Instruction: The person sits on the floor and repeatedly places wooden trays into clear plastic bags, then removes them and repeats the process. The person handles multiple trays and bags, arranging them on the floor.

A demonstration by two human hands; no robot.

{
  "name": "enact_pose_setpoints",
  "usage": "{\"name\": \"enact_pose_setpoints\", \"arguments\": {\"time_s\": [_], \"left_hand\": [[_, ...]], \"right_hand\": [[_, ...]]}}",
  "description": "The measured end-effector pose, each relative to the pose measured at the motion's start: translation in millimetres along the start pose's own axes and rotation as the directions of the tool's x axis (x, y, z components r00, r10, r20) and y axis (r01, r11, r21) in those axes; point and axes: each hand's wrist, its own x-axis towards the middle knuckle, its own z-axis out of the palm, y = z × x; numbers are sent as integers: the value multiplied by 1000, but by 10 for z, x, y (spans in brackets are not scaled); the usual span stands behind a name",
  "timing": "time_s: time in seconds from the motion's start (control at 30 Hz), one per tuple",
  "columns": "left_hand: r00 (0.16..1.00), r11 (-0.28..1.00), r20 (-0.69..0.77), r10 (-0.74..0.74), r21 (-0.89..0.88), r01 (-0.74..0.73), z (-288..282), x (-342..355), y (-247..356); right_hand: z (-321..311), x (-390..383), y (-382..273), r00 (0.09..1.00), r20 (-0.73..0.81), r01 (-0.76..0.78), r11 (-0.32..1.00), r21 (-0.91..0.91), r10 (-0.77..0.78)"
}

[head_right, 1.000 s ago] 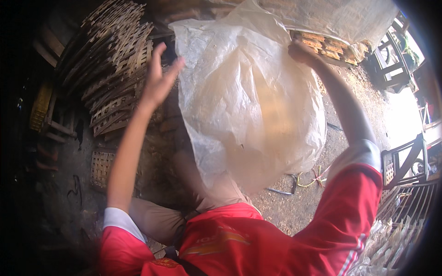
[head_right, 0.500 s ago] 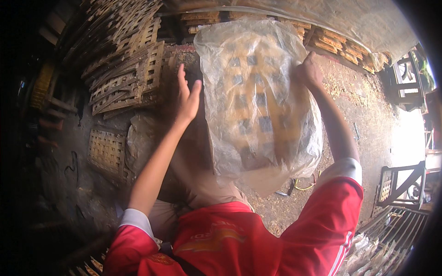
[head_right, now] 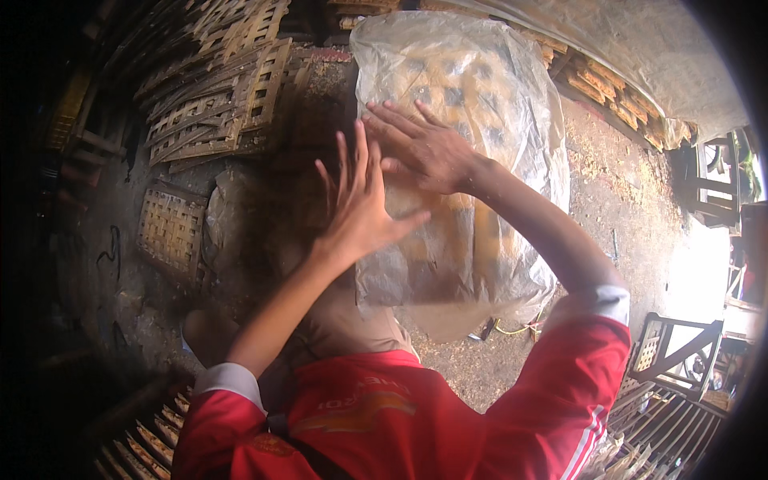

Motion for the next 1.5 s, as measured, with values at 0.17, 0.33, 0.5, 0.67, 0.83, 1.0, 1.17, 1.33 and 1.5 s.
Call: {"name": "enact_pose_setpoints", "arguments": {"time_s": [0.17, 0.33, 0.5, 0.67, 0.83, 1.0, 1.17, 1.33, 1.5], "left_hand": [[996, 995, 24, -89, -46, 90, 174, -66, -107], [999, 995, -8, -31, -95, 30, 229, -15, -50], [997, 941, 1, -71, -332, 67, 292, -96, -176], [999, 919, 31, -27, -393, 37, 232, -104, -99], [991, 957, 45, -124, -259, 132, 308, -310, -173], [999, 951, -4, -50, -305, 46, 231, -176, -254], [999, 921, 42, 32, -389, -13, 192, -320, -382], [984, 758, -164, -63, -650, -59, -1036, -739, -1685], [556, 621, -282, -782, -431, 655, -1065, -2140, -5063]], "right_hand": [[70, 108, 466, 982, 185, 29, 964, -263, 21], [-522, -300, 2090, 652, -258, -758, 626, -185, 713], [-175, -81, 1248, 963, -270, -41, 990, -132, 4], [-340, -515, 3003, 879, -207, -466, 683, -562, 429], [-416, -111, 1793, 787, -569, -468, 831, -300, 239], [-237, -1165, 2908, 998, -44, -3, 703, -711, -40], [-923, -1582, 2587, 446, -455, -889, 442, -122, 771], [-977, -1006, 616, 542, -756, -743, 629, -228, 367], [-905, -906, -516, 542, -806, -738, 594, -321, 237]]}}
